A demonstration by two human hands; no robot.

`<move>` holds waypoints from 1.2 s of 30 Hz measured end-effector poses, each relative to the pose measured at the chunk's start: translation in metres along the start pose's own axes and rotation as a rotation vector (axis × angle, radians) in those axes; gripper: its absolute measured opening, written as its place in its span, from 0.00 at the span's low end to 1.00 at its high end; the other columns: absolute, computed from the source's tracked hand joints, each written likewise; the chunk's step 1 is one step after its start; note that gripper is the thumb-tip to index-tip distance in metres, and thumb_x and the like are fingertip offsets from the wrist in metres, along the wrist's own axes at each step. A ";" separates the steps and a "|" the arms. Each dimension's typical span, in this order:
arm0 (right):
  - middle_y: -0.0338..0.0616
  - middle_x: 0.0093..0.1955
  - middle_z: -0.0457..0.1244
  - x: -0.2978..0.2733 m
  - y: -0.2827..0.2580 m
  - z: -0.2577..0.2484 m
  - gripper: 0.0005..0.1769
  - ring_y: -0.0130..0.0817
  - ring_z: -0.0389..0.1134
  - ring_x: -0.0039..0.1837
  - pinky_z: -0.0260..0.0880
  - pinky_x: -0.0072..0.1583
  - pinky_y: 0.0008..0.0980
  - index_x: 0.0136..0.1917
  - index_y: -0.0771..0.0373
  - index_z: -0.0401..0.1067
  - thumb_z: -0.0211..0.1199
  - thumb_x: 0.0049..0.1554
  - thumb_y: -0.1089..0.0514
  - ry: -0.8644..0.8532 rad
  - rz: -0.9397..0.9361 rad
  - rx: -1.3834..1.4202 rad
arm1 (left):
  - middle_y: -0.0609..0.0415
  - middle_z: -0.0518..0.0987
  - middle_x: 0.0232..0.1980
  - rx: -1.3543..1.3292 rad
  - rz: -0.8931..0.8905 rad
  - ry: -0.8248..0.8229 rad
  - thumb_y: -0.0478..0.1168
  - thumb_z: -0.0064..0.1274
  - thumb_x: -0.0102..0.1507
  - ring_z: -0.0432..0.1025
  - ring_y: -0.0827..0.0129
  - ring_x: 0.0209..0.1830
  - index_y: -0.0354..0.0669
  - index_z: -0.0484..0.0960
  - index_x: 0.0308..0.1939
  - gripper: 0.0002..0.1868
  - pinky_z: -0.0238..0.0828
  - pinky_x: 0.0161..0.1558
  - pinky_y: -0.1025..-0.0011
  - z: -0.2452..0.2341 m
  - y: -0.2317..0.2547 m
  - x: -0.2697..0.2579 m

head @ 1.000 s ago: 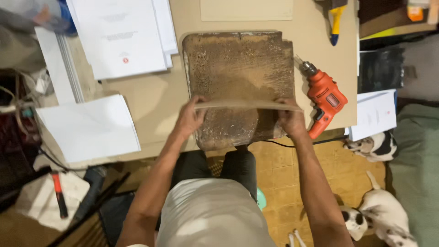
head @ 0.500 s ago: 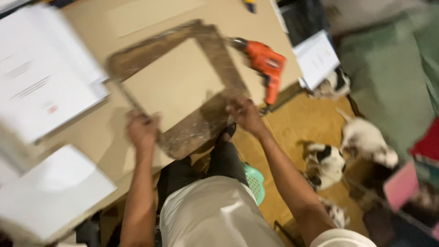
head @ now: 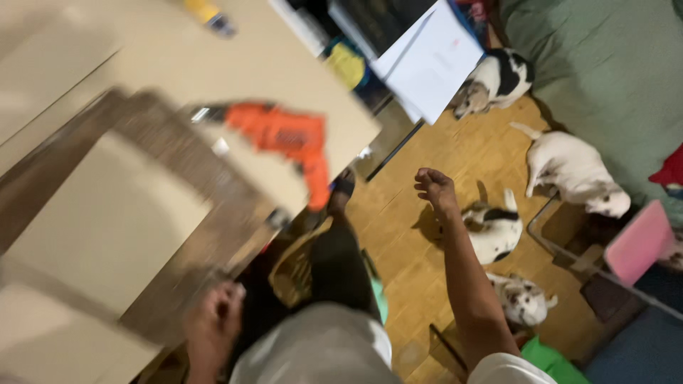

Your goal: The person aligns a stack of paper with cardboard sheets in a frame and uses a drill to create holes through the stack.

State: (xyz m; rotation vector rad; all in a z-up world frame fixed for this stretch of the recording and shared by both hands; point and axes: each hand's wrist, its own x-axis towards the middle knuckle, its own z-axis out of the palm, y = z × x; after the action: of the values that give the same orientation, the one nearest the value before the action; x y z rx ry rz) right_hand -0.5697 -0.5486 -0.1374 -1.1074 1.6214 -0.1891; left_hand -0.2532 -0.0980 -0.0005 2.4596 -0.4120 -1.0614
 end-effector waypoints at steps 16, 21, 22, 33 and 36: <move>0.61 0.81 0.51 0.309 -0.057 -0.010 0.58 0.58 0.52 0.80 0.55 0.77 0.59 0.81 0.68 0.48 0.54 0.53 0.25 0.025 0.405 0.377 | 0.76 0.82 0.60 0.293 -0.028 -0.242 0.63 0.56 0.57 0.83 0.70 0.51 0.77 0.77 0.58 0.24 0.81 0.49 0.65 0.286 -0.026 0.051; 0.37 0.63 0.67 0.311 -0.082 -0.024 0.36 0.38 0.65 0.64 0.61 0.68 0.46 0.67 0.52 0.69 0.70 0.48 0.38 0.284 0.521 0.251 | 0.83 0.87 0.48 0.296 -0.228 -0.360 0.70 0.55 0.55 0.84 0.85 0.49 0.84 0.74 0.59 0.28 0.78 0.50 0.76 0.309 -0.026 0.059; 0.37 0.63 0.67 0.314 -0.079 -0.028 0.36 0.38 0.65 0.64 0.61 0.68 0.46 0.67 0.52 0.69 0.70 0.48 0.38 0.279 0.519 0.253 | 0.83 0.87 0.48 0.297 -0.229 -0.354 0.70 0.55 0.55 0.84 0.85 0.49 0.84 0.74 0.59 0.28 0.78 0.50 0.76 0.308 -0.018 0.056; 0.48 0.59 0.71 0.265 -0.110 -0.062 0.24 0.38 0.74 0.57 0.78 0.63 0.33 0.60 0.68 0.74 0.70 0.50 0.62 0.036 0.158 0.704 | 0.64 0.83 0.55 0.165 -0.054 -0.307 0.58 0.55 0.57 0.79 0.62 0.54 0.76 0.84 0.53 0.19 0.76 0.48 0.60 0.267 0.103 0.066; 0.50 0.56 0.72 0.165 -0.144 -0.091 0.28 0.36 0.75 0.52 0.80 0.55 0.30 0.61 0.70 0.74 0.71 0.50 0.57 0.283 0.042 0.462 | 0.68 0.89 0.45 -0.044 -0.180 -0.501 0.58 0.64 0.57 0.86 0.82 0.47 0.75 0.83 0.57 0.23 0.78 0.49 0.78 0.255 0.172 0.069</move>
State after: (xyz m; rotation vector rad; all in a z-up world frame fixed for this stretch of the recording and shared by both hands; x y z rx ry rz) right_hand -0.5578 -0.7848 -0.1253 -0.7113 1.7297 -0.6823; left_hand -0.4138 -0.3435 -0.1150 2.2036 -0.3126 -1.7494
